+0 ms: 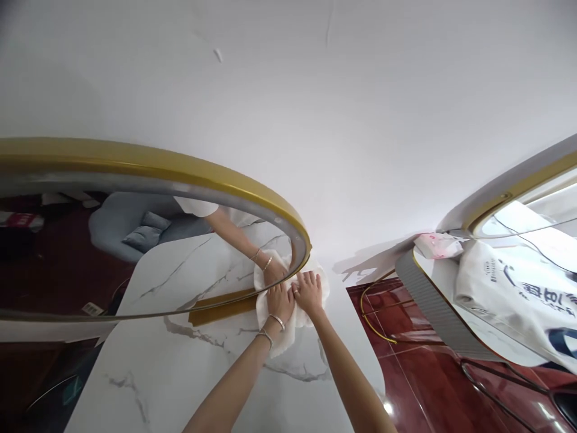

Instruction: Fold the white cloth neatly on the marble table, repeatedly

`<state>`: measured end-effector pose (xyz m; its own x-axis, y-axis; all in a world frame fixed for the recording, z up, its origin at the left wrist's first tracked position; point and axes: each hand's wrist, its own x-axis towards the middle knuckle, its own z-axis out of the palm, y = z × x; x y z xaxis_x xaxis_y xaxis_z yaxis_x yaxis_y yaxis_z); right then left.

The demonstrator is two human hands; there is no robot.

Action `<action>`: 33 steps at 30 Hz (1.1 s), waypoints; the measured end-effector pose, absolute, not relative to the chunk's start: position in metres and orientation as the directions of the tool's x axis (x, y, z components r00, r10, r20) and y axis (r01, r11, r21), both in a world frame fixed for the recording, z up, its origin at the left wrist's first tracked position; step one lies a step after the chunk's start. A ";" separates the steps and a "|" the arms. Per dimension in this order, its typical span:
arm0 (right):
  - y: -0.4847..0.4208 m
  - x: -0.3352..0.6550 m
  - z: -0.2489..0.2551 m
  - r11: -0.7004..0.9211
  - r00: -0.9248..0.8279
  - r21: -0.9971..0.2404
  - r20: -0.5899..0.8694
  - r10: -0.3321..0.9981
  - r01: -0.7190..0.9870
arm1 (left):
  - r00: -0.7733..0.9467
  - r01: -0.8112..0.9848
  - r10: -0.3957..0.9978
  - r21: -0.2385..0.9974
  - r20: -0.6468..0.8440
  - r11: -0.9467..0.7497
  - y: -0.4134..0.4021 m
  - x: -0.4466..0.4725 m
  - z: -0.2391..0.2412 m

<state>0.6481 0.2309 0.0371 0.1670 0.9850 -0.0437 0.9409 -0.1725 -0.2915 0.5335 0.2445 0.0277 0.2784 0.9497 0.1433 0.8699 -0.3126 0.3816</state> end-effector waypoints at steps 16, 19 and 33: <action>0.245 0.749 0.036 -0.235 0.215 -0.233 -0.108 0.971 0.944 | 0.495 0.734 0.842 0.415 0.216 -0.538 0.252 0.602 0.020; 0.237 0.738 0.029 -0.226 0.218 -0.255 -0.061 0.974 0.940 | 0.449 0.786 0.874 0.383 0.187 -0.485 0.248 0.592 0.021; 0.026 0.710 0.015 -0.037 0.074 -0.173 0.214 0.974 0.984 | 0.525 0.725 0.832 0.418 0.180 -0.547 0.102 0.552 0.018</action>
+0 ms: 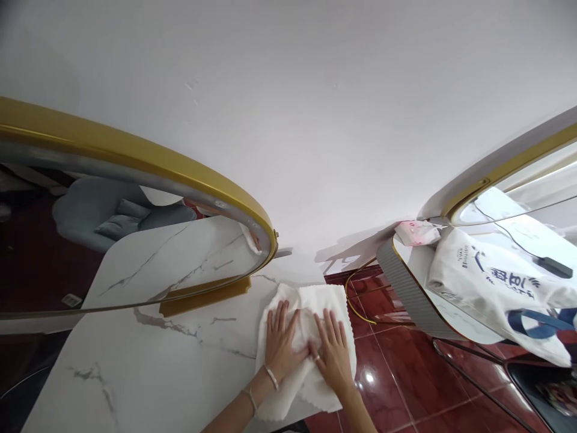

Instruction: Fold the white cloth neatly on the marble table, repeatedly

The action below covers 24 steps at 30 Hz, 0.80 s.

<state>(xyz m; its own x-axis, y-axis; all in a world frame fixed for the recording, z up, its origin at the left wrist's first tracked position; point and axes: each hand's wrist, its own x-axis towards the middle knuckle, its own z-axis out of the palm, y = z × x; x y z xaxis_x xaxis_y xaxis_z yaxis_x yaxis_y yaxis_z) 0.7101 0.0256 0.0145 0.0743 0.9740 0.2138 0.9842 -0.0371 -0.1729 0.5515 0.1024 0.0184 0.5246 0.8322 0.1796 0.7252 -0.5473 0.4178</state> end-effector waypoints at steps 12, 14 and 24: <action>0.067 0.721 0.014 0.012 0.015 -0.149 0.178 0.984 0.989 | 0.465 0.828 0.874 0.278 0.143 -0.486 0.209 0.569 0.028; 0.104 0.733 0.015 0.049 -0.022 -0.157 0.173 0.985 0.986 | 0.428 0.849 0.893 0.279 0.138 -0.450 0.230 0.571 0.029; 0.141 0.758 0.012 -0.200 0.298 -0.344 0.260 0.919 0.917 | 0.344 0.880 0.925 0.286 0.162 -0.378 0.252 0.555 0.023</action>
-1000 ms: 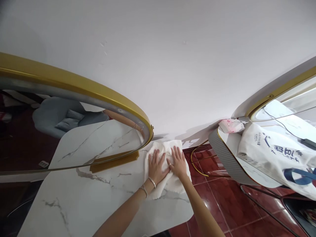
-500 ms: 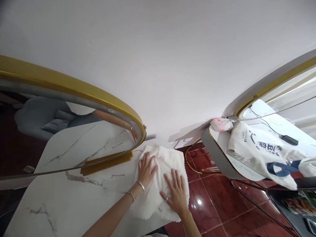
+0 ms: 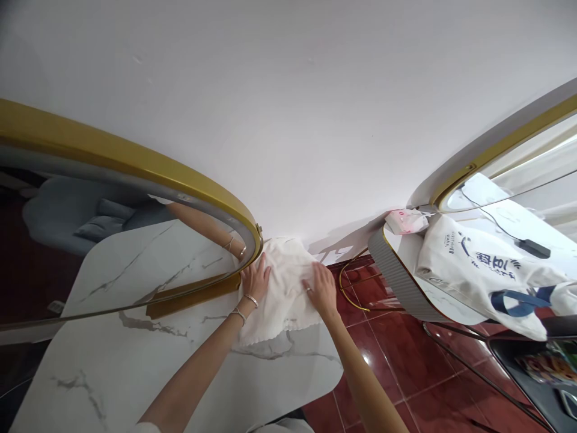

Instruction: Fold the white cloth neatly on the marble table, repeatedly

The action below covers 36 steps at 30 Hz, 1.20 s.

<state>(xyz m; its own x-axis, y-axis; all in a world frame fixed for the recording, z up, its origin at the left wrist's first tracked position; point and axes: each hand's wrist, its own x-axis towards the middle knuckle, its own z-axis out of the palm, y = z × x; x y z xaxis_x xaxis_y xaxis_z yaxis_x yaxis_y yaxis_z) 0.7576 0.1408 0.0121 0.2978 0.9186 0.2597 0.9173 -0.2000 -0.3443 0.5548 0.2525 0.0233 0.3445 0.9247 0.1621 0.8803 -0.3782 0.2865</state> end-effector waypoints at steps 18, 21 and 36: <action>0.123 0.754 0.026 -0.194 0.333 -0.397 0.319 0.887 0.897 | 0.524 0.780 0.831 0.289 0.186 -0.556 0.256 0.586 0.027; 0.134 0.727 0.017 -0.186 0.241 -0.244 0.217 0.946 0.952 | 0.541 0.774 0.824 0.284 0.167 -0.566 0.256 0.593 0.022; -0.035 0.680 0.007 -0.383 0.409 -0.156 0.206 0.889 0.911 | 0.651 0.656 0.740 0.365 0.171 -0.661 0.103 0.572 0.032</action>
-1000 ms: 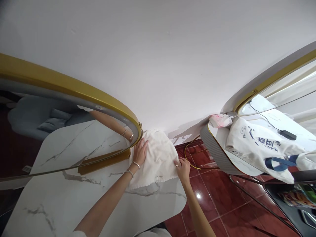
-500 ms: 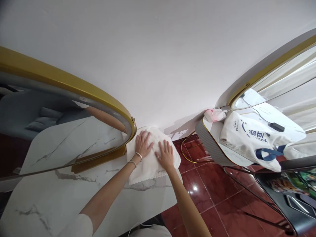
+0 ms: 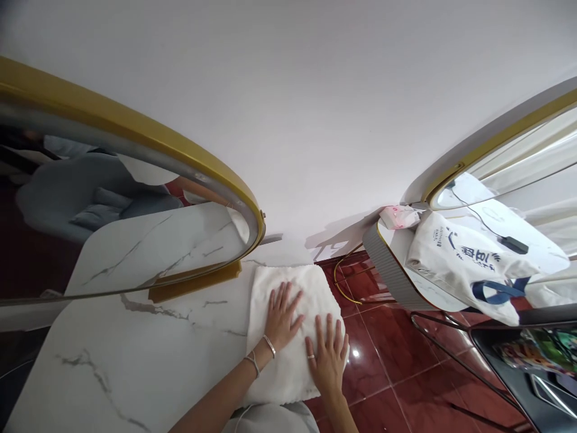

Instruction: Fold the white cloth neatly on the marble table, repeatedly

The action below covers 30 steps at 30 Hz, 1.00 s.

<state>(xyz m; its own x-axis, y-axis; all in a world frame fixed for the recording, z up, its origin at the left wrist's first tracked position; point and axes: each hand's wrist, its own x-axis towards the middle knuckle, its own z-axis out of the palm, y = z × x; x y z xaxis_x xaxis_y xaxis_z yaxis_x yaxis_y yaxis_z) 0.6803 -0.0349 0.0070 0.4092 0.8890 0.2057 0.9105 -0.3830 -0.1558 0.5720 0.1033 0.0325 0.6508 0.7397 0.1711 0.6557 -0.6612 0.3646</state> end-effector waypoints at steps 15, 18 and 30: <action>0.038 0.607 0.006 -0.143 0.208 -0.244 0.261 0.943 0.959 | -0.130 0.909 0.949 0.417 0.289 -0.003 0.170 0.452 0.024; 0.032 0.613 0.004 -0.121 0.194 -0.266 0.272 0.942 0.956 | -0.135 0.878 0.941 0.477 0.311 -0.031 0.170 0.441 0.020; 0.012 0.614 0.009 -0.092 0.147 -0.230 0.239 0.960 0.969 | 0.324 0.872 0.909 0.290 0.263 -0.395 0.153 0.491 0.019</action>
